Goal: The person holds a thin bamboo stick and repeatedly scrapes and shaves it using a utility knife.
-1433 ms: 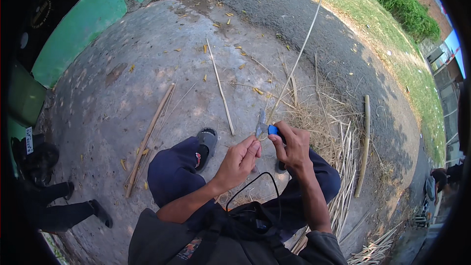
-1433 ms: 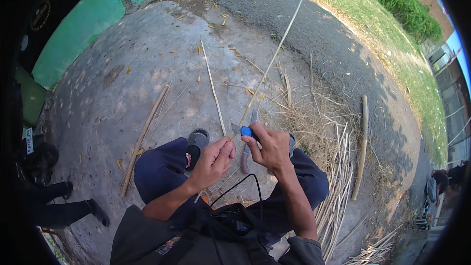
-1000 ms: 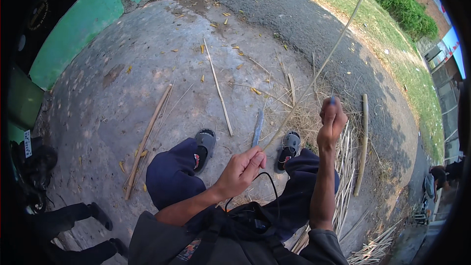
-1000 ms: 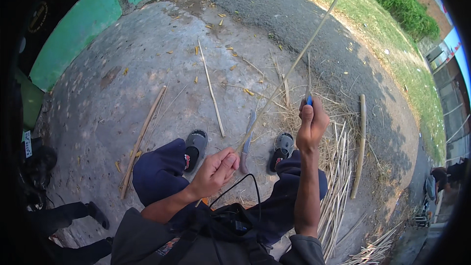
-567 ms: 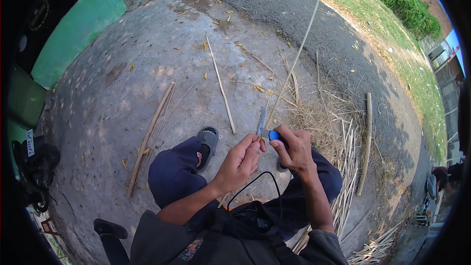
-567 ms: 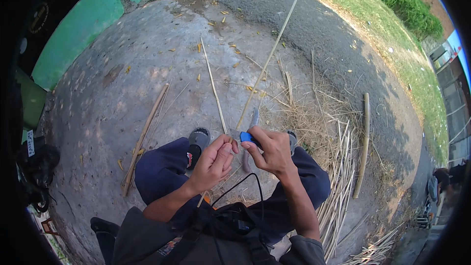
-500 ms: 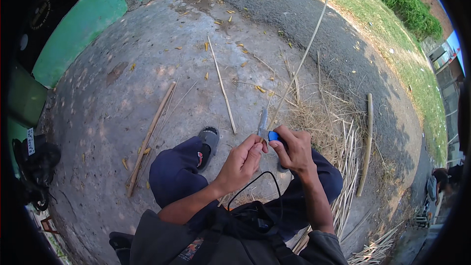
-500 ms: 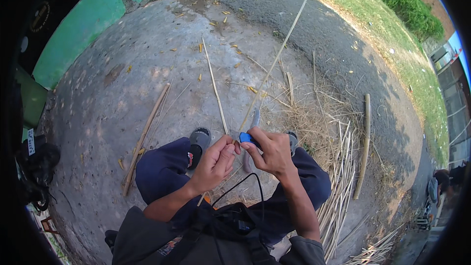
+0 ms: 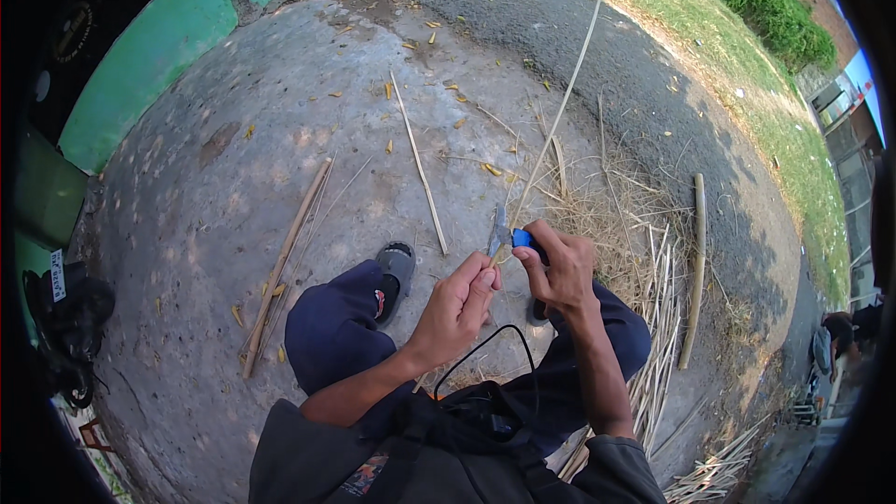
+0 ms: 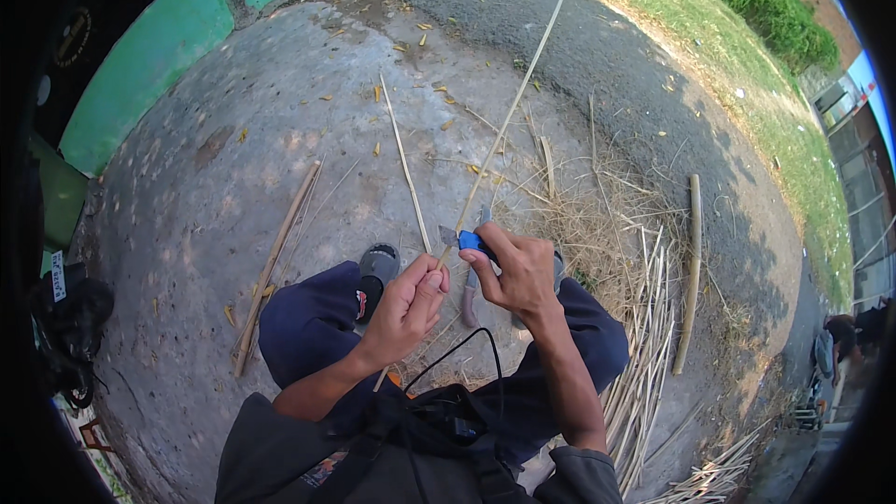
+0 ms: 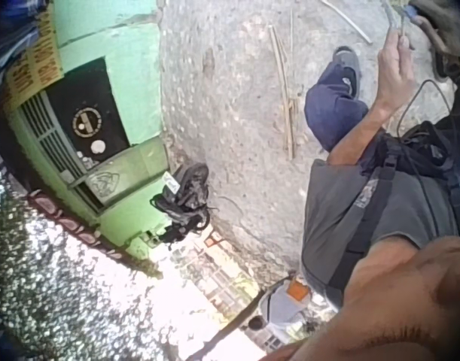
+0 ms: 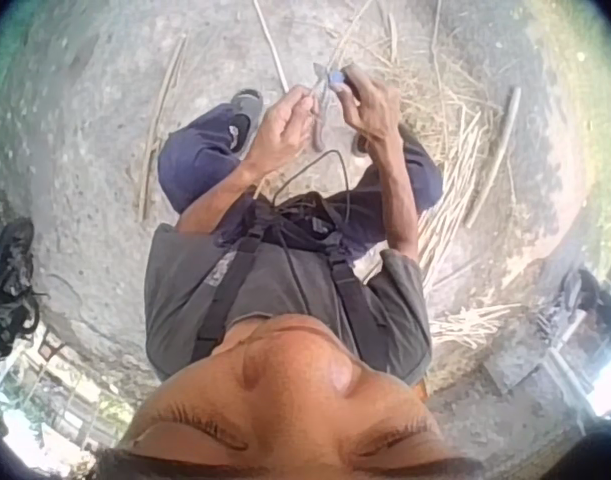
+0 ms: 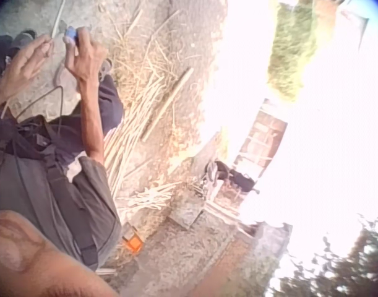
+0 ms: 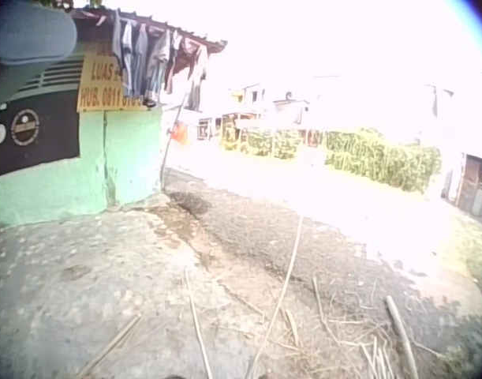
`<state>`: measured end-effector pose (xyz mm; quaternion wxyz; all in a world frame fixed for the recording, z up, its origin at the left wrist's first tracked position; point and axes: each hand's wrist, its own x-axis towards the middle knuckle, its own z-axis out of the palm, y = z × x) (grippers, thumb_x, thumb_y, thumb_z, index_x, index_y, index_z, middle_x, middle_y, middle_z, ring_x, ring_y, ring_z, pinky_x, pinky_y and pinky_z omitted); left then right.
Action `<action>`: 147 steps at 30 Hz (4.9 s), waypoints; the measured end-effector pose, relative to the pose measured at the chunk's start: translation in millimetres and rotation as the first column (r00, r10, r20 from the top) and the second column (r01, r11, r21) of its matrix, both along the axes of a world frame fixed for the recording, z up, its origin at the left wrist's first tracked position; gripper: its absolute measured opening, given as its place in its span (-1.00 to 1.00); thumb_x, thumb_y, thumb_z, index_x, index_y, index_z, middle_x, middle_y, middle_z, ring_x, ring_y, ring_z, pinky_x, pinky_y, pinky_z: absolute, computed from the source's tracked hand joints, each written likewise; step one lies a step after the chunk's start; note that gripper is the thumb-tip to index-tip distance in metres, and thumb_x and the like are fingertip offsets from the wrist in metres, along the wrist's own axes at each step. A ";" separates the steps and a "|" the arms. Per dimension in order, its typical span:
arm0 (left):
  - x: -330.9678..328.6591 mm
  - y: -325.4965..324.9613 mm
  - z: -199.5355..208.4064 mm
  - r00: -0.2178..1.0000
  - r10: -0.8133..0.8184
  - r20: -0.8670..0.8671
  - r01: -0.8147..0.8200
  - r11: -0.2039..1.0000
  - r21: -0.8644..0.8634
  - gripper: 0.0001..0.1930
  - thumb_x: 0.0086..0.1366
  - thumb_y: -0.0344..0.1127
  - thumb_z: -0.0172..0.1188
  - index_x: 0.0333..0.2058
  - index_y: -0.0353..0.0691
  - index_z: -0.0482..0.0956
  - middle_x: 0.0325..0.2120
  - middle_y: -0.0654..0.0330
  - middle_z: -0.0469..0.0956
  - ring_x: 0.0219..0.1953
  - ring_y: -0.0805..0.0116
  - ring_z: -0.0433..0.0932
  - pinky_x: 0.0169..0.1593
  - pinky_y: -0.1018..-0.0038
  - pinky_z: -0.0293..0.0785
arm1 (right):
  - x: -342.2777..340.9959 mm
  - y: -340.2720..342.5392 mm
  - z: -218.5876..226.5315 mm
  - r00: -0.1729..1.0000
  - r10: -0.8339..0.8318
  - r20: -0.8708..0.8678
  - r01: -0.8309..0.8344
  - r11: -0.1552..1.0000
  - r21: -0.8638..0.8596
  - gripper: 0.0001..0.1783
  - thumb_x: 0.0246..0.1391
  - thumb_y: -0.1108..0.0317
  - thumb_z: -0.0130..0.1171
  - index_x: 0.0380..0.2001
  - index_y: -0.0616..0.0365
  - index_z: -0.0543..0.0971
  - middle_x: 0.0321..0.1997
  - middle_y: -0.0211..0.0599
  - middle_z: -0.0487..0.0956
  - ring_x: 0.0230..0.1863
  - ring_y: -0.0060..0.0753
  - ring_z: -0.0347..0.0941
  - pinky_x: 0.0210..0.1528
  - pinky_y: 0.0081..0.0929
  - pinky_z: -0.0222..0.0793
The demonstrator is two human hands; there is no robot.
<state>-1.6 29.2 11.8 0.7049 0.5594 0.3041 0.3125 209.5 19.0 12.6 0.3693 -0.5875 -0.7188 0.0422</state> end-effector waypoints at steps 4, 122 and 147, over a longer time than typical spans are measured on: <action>2.4 0.7 -4.4 0.998 0.005 0.066 -0.008 0.999 0.039 -0.81 0.69 -0.27 -0.14 -0.16 -0.20 0.34 -0.63 0.49 0.08 -0.65 0.74 0.00 -0.57 0.62 -0.04 | -1.2 3.0 0.6 1.000 -0.005 -0.003 0.005 1.000 0.026 -0.68 0.26 0.04 0.33 -0.33 0.06 0.58 -0.61 -0.27 0.55 -0.65 -0.10 0.49 -0.56 -0.25 0.32; 67.0 1.3 -2.9 0.983 -0.080 0.163 0.090 0.994 -0.054 -0.79 0.67 -0.27 -0.07 -0.12 -0.26 0.46 -0.63 0.52 0.15 -0.66 0.78 0.02 -0.58 0.66 -0.06 | 51.8 -33.7 19.2 0.987 -0.146 0.075 0.147 0.989 -0.019 -0.70 0.20 0.06 0.39 -0.28 0.05 0.61 -0.58 -0.30 0.57 -0.60 -0.15 0.54 -0.52 -0.27 0.34; 49.1 -0.3 -7.3 0.981 -0.138 0.135 0.149 0.986 -0.077 -0.72 0.66 -0.25 -0.06 -0.22 -0.29 0.48 -0.67 0.43 0.25 -0.65 0.73 0.14 -0.53 0.60 0.15 | 50.2 -38.3 8.2 0.998 -0.009 -0.055 0.003 0.994 -0.114 -0.70 0.22 0.11 0.37 -0.22 0.12 0.61 -0.52 -0.23 0.60 -0.57 -0.16 0.55 -0.47 -0.32 0.41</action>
